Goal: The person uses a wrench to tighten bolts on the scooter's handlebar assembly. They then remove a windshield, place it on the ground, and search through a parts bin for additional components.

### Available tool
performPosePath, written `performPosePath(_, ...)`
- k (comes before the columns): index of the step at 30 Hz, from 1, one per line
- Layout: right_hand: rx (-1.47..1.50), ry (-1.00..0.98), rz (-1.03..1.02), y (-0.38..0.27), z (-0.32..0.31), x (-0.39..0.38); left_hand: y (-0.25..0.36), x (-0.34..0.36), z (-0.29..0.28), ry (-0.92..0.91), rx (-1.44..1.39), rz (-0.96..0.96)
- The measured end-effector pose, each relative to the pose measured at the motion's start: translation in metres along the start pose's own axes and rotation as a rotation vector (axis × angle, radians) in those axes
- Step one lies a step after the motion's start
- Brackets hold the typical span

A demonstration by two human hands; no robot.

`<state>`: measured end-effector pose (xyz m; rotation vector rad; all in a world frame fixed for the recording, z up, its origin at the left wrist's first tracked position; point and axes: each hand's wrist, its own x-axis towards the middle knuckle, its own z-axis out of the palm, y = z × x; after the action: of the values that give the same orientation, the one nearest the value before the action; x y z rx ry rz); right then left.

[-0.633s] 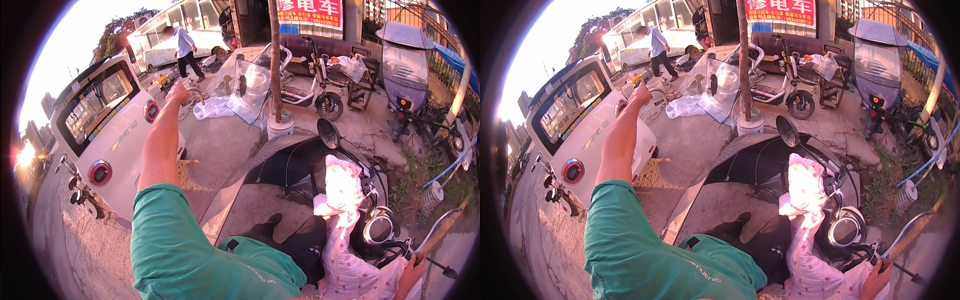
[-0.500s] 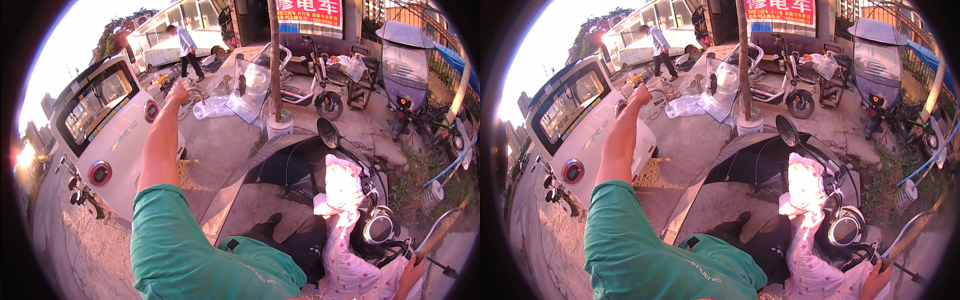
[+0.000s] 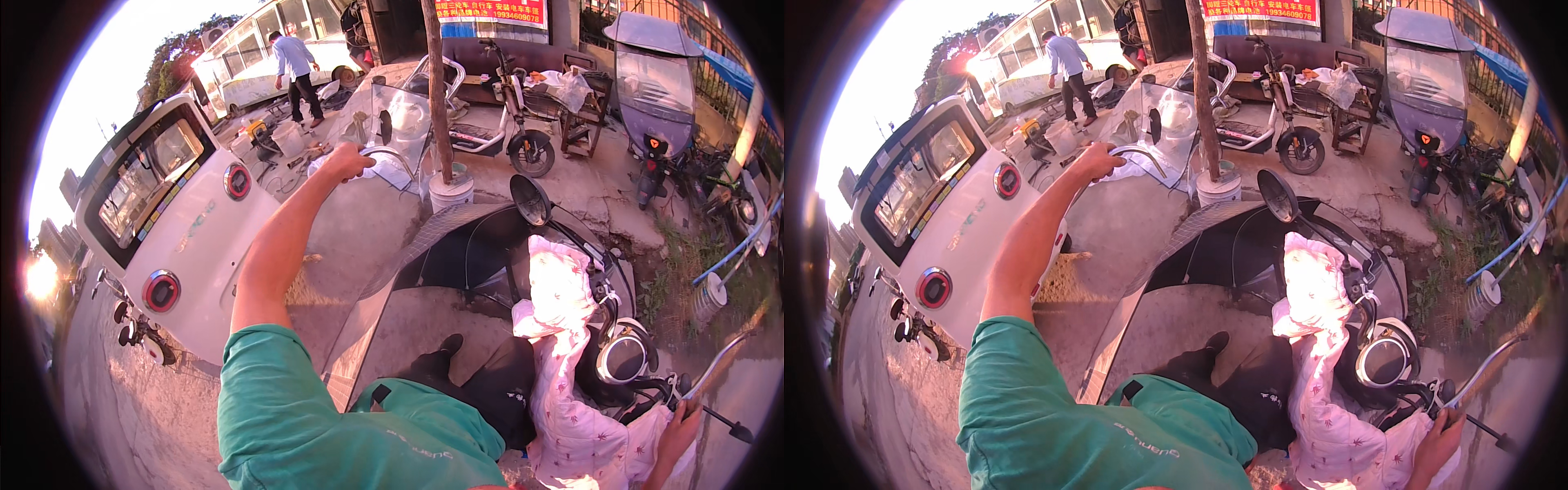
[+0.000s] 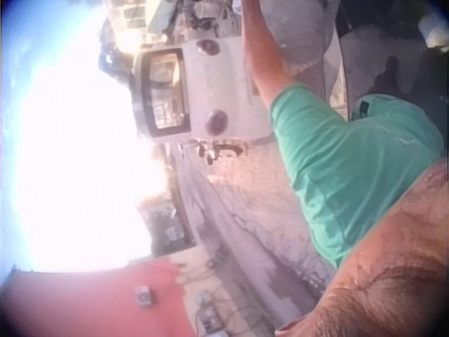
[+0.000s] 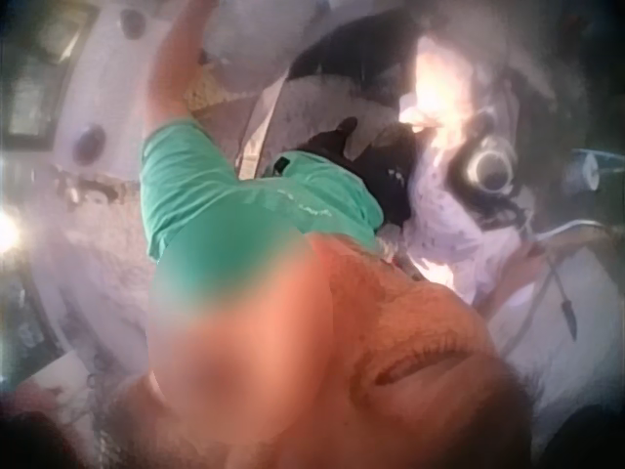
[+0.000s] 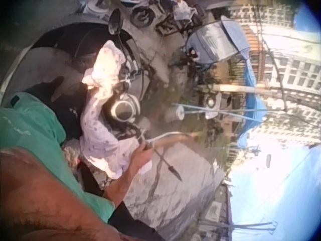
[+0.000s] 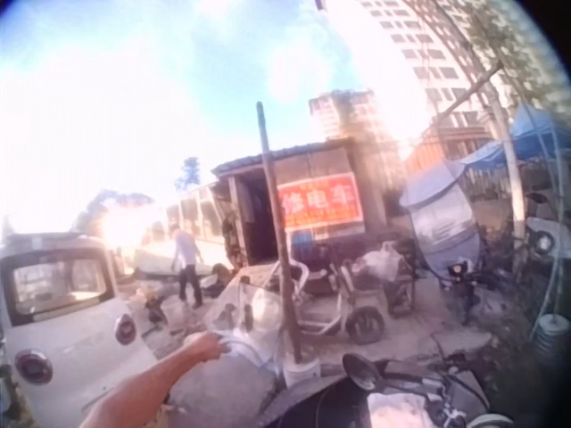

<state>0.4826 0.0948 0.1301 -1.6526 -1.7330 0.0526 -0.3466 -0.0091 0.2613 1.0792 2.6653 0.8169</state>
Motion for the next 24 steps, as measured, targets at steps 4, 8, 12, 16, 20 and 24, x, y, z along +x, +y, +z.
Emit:
performPosePath(4,-0.013,-0.073,0.030,0.001,-0.002,0.002,-0.013,0.025,-0.010,0.205,0.082,-0.084)
performPosePath(8,0.040,-0.053,0.024,0.003,-0.006,0.002,-0.049,0.052,-0.066,0.502,0.206,-0.190)
performPosePath(12,0.081,-0.079,-0.007,0.003,-0.011,0.003,-0.064,0.065,-0.107,0.510,0.235,-0.291)
performPosePath(16,0.072,-0.141,0.000,0.009,-0.016,0.009,-0.044,0.048,-0.076,0.418,0.142,-0.138)
performPosePath(20,0.056,-0.182,-0.005,0.015,-0.018,0.011,0.008,0.009,-0.008,0.224,-0.187,-0.030)
performPosePath(24,-0.043,-0.107,-0.011,0.004,-0.015,0.008,0.077,-0.037,0.040,-0.070,-0.460,0.085)
